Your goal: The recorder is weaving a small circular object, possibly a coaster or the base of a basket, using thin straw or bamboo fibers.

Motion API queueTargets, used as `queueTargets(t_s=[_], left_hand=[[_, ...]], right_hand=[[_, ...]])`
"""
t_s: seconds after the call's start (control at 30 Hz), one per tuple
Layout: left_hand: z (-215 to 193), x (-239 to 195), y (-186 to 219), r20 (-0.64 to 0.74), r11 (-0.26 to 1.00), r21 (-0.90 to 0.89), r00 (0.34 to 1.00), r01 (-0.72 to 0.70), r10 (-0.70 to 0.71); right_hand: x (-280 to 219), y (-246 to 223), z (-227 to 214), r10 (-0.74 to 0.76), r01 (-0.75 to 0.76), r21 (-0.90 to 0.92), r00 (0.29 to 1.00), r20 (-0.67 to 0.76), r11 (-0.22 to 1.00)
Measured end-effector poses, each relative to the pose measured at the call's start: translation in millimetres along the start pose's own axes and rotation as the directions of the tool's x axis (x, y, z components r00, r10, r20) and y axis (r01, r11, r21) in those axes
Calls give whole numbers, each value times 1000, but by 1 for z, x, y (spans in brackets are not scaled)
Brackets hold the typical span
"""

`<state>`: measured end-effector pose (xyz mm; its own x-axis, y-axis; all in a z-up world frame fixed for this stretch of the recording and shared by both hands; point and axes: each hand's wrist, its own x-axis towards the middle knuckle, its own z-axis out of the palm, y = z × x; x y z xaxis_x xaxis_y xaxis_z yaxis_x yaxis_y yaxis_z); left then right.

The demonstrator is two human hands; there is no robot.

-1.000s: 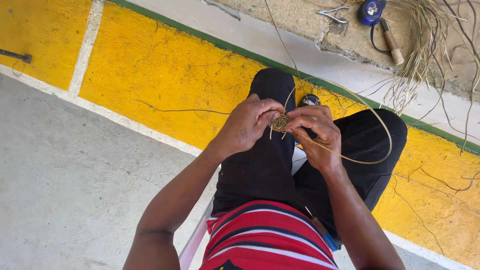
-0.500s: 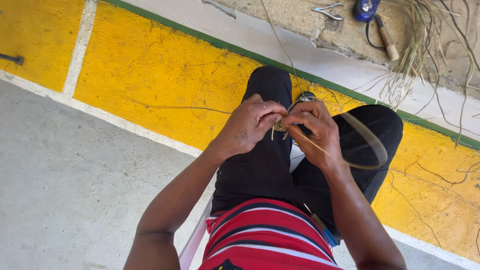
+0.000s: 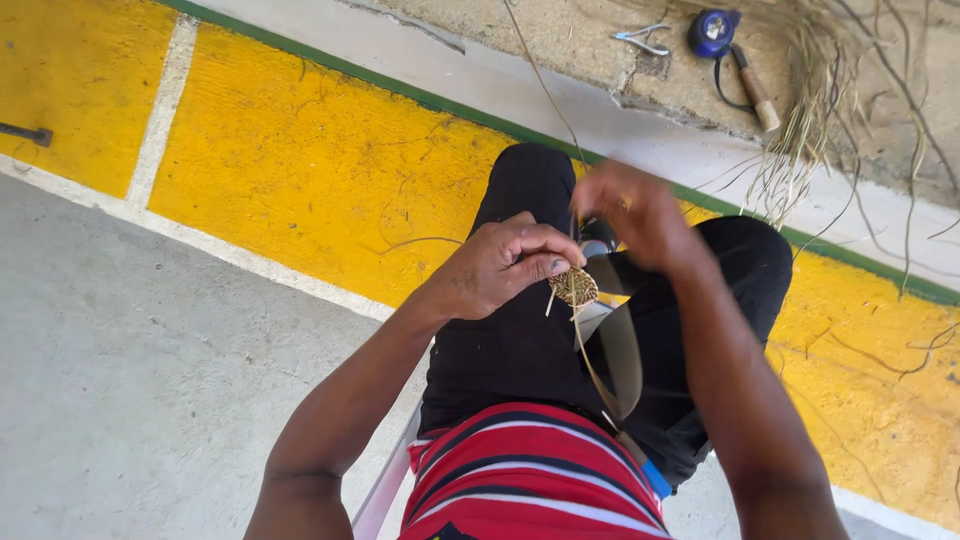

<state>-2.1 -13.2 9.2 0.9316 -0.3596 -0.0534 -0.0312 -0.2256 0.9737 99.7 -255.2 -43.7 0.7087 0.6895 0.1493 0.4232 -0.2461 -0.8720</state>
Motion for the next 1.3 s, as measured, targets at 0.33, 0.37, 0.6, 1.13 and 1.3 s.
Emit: queueTargets(t_s=[0.33, 0.37, 0.6, 1.13, 1.3], left_hand=[[-44, 0, -40, -47, 690, 716, 977, -112, 207], [-40, 0, -50, -13, 640, 756, 975, -134, 220], [-23, -14, -59, -76, 745, 659, 975, -108, 208], [-6, -29, -82, -331, 969, 241, 943, 52, 32], [-7, -26, -78, -297, 930, 358, 954, 83, 29]], right_hand=[[16, -28, 61, 10, -59, -253, 982, -190, 966], [14, -42, 76, 31, -60, -253, 993, -115, 966], [-4, -23, 100, 76, -130, -309, 980, -181, 942], [6, -28, 79, 92, -102, -50, 981, -174, 994], [13, -24, 99, 150, -94, 209, 951, -270, 973]])
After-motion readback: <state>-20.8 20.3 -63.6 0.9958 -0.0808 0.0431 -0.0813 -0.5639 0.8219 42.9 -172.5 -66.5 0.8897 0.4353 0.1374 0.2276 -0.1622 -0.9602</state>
